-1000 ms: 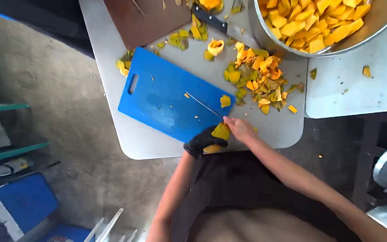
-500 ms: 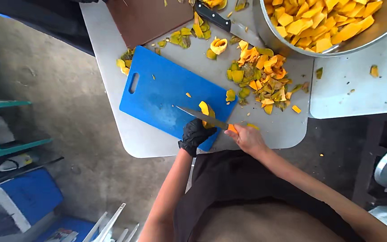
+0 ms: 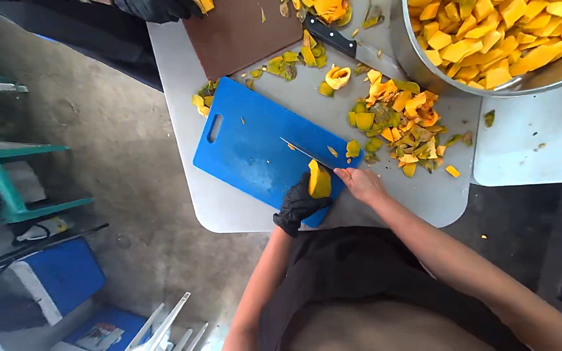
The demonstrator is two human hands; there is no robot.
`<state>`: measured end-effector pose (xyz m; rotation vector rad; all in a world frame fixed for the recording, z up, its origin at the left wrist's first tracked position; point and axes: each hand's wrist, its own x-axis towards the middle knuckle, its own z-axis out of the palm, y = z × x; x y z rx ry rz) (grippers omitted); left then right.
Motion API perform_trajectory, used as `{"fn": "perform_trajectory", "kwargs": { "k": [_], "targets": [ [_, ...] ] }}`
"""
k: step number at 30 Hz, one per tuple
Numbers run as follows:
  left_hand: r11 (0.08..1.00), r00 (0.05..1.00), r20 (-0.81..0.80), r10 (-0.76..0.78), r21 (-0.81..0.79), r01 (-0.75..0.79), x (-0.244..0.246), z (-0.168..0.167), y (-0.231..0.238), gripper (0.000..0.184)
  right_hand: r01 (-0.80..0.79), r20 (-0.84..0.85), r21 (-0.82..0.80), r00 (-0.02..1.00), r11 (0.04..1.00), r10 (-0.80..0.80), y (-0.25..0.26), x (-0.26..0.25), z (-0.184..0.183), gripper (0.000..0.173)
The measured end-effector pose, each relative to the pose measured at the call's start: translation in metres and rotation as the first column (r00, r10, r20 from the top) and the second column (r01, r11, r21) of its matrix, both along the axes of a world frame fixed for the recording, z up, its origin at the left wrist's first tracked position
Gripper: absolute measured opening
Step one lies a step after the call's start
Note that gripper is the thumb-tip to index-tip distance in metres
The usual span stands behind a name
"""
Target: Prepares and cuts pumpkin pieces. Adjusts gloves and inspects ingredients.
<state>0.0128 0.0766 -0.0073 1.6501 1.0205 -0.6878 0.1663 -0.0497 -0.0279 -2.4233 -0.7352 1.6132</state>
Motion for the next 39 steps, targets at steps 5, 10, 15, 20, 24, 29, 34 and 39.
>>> {"fn": "perform_trajectory", "kwargs": {
  "k": [5, 10, 15, 20, 24, 29, 34, 39],
  "targets": [
    [0.976, 0.987, 0.047, 0.152, -0.163, -0.143, -0.002, 0.007, 0.011, 0.078, 0.088, -0.034, 0.176, 0.996, 0.98, -0.083, -0.03, -0.024, 0.03, 0.064],
    [0.954, 0.982, 0.042, 0.182, -0.249, -0.166, -0.001, 0.01, 0.024, 0.067, -0.001, -0.039, 0.052, 0.999, 0.999, 0.003, -0.028, -0.024, 0.049, 0.07],
    [0.961, 0.994, 0.027, 0.109, -0.26, -0.098, -0.001, 0.008, 0.036, 0.069, -0.012, -0.049, 0.023, 0.999, 1.0, 0.013, -0.017, -0.025, 0.042, 0.067],
    [0.985, 1.0, 0.019, -0.012, -0.174, 0.015, 0.004, 0.004, 0.028, 0.083, 0.031, -0.107, -0.102, 0.993, 0.994, -0.042, 0.011, -0.02, 0.05, 0.066],
    [0.992, 0.994, -0.059, -0.091, -0.093, 0.085, 0.008, 0.005, 0.018, 0.092, 0.024, -0.099, -0.136, 0.994, 0.99, -0.038, 0.021, -0.021, 0.046, 0.068],
    [0.977, 0.998, 0.005, 0.061, -0.206, -0.058, 0.001, 0.003, 0.025, 0.086, 0.045, -0.065, -0.067, 0.997, 0.997, -0.049, 0.009, -0.026, 0.047, 0.067],
    [0.799, 0.92, 0.09, 0.382, -0.532, -0.28, -0.008, 0.003, 0.053, 0.054, 0.064, -0.06, -0.089, 0.996, 0.994, -0.07, -0.033, -0.027, 0.053, 0.068],
    [0.925, 0.985, 0.051, 0.162, -0.356, -0.134, -0.002, 0.006, 0.043, 0.071, 0.056, -0.099, -0.153, 0.993, 0.987, -0.072, -0.007, -0.022, 0.054, 0.065]
  ]
}}
